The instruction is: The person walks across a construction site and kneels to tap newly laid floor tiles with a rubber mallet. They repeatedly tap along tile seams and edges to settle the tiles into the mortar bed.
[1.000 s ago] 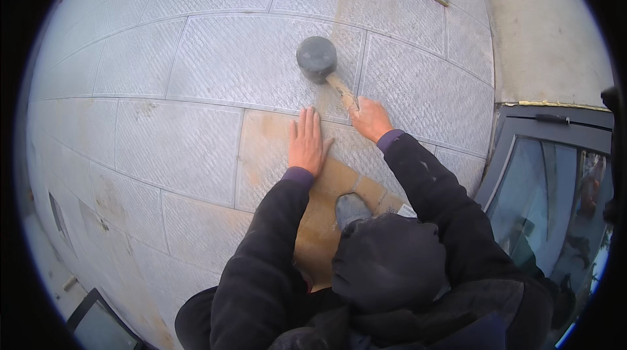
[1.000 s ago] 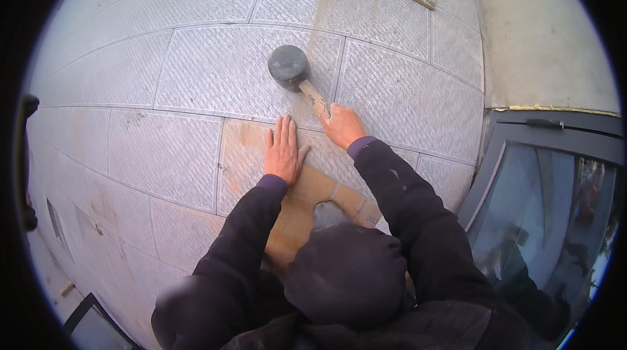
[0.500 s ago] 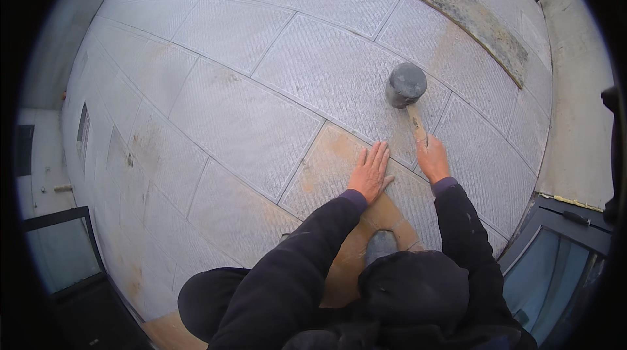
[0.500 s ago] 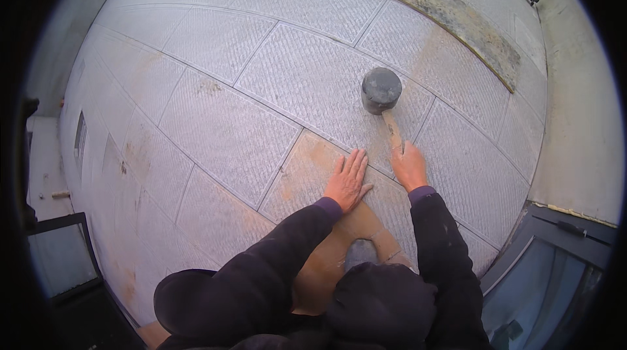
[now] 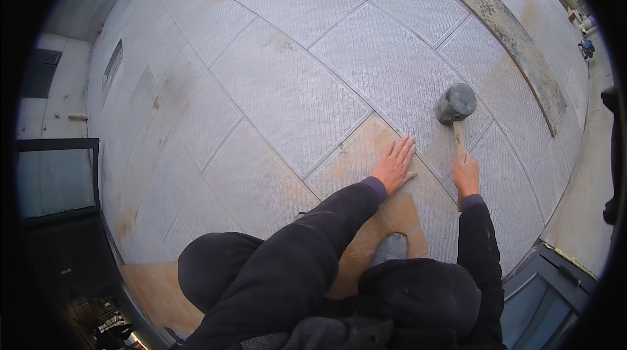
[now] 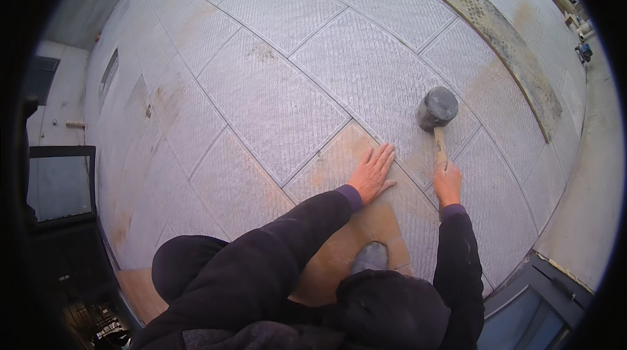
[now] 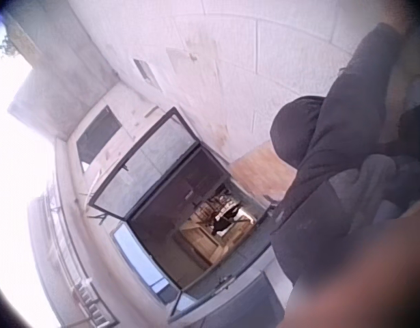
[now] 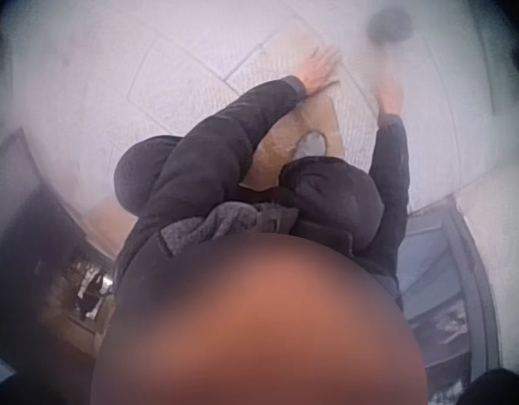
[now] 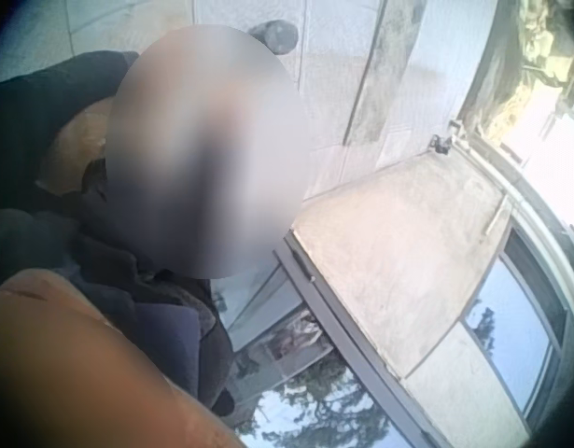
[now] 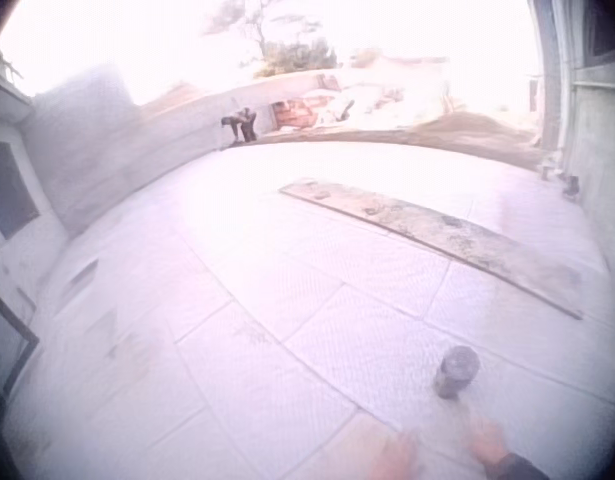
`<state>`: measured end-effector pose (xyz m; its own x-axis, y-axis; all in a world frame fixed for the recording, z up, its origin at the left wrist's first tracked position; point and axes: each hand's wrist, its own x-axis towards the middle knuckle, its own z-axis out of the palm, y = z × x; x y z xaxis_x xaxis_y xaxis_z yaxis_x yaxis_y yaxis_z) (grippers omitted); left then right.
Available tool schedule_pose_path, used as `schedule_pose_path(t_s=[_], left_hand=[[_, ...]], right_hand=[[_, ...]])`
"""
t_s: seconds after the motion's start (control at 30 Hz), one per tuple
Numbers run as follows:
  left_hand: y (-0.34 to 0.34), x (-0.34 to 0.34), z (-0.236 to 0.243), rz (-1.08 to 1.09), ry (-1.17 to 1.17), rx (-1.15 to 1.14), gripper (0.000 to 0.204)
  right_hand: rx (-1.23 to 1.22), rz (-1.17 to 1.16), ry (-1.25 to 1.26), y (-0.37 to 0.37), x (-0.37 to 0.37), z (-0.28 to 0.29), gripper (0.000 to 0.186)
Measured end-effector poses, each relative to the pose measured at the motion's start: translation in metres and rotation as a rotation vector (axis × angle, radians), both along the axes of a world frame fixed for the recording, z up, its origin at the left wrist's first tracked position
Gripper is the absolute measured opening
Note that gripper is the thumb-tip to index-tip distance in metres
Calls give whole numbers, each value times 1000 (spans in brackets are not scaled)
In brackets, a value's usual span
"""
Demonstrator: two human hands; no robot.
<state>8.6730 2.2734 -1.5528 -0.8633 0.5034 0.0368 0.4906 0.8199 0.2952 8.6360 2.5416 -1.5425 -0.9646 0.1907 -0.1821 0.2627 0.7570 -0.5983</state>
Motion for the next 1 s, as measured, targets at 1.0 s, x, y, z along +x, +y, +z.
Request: schedule_pose_path(t_s=[1.0], left_hand=[[-235, -206, 96, 93, -30, -355, 67]], right_hand=[[85, 143, -162, 67, -70, 75, 53]])
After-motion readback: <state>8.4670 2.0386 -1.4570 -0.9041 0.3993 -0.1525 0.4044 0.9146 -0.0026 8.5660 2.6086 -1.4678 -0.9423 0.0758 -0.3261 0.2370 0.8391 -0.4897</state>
